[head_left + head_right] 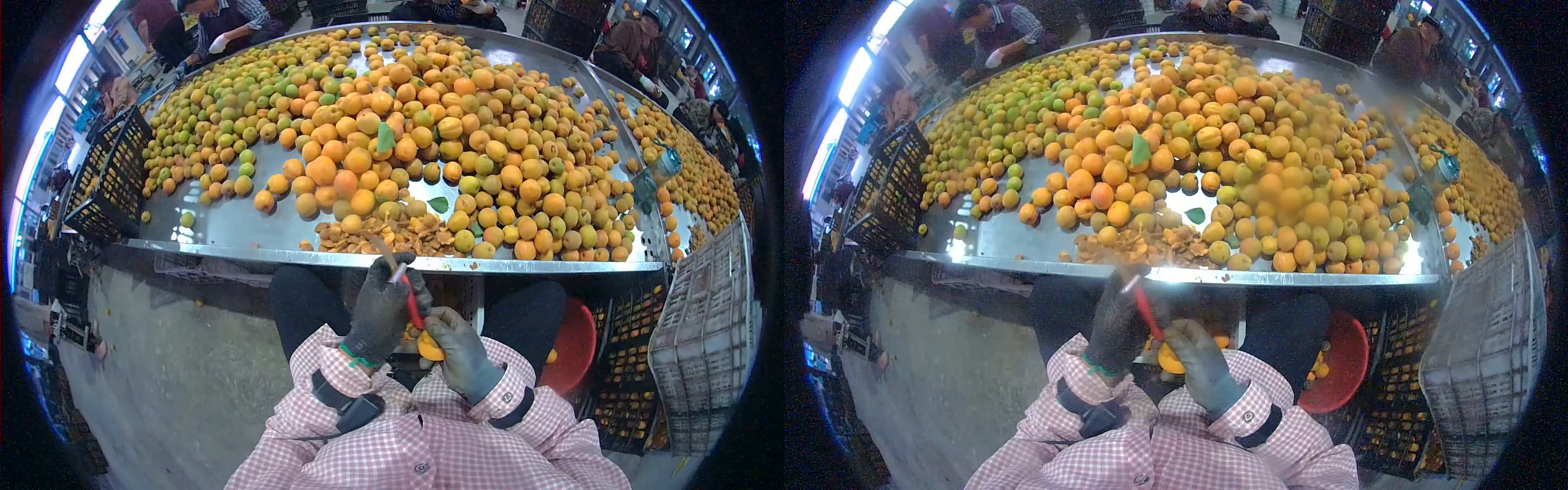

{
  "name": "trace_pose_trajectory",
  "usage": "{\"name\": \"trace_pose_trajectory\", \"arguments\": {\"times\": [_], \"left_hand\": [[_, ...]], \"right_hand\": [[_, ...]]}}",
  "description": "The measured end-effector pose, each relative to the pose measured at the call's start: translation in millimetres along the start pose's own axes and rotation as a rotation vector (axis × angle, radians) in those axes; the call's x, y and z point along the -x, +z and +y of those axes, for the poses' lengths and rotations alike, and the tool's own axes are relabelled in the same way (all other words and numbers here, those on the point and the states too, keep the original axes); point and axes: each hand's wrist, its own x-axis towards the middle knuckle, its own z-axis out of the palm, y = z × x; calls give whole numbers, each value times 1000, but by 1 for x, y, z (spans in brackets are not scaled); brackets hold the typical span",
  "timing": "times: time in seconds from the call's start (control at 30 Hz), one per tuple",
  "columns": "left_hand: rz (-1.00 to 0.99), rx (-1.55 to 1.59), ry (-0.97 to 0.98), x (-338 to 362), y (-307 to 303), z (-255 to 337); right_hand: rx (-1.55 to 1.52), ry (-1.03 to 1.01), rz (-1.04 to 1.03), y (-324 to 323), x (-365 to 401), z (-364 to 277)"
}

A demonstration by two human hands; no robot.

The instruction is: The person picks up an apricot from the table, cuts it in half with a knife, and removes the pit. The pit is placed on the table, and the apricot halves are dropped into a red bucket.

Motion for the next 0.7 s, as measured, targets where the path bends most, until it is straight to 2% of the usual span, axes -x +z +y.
{"name": "trace_pose_trajectory", "arguments": {"times": [0.03,0.1,0.13,0.2,0.23,0.3,0.33,0.4,0.53,0.6,0.7], "left_hand": [[0,0,0,-3,-7,-1],[-118,188,-18,-12,-23,-1],[-56,194,6,-13,-21,0],[-126,261,13,-13,-19,6],[-198,325,22,-13,-19,10],[-212,276,16,-9,-16,15],[-227,287,29,-8,-15,14],[-239,297,40,-6,-14,12],[-230,333,39,0,-16,11],[-234,340,37,0,-17,12],[-237,363,47,1,-16,15]], "right_hand": [[0,0,0,0,-2,6],[-42,-165,-52,1,-4,17],[-41,-166,-50,1,2,12],[-23,-234,-218,4,20,-5],[-24,-234,-218,5,21,-5],[-108,-104,-179,7,21,-5],[-109,-103,-179,9,24,-7],[57,-49,-60,14,33,-16],[92,-26,-59,11,32,-18],[297,-68,-67,6,27,-9],[250,-49,-84,9,29,-7]]}}
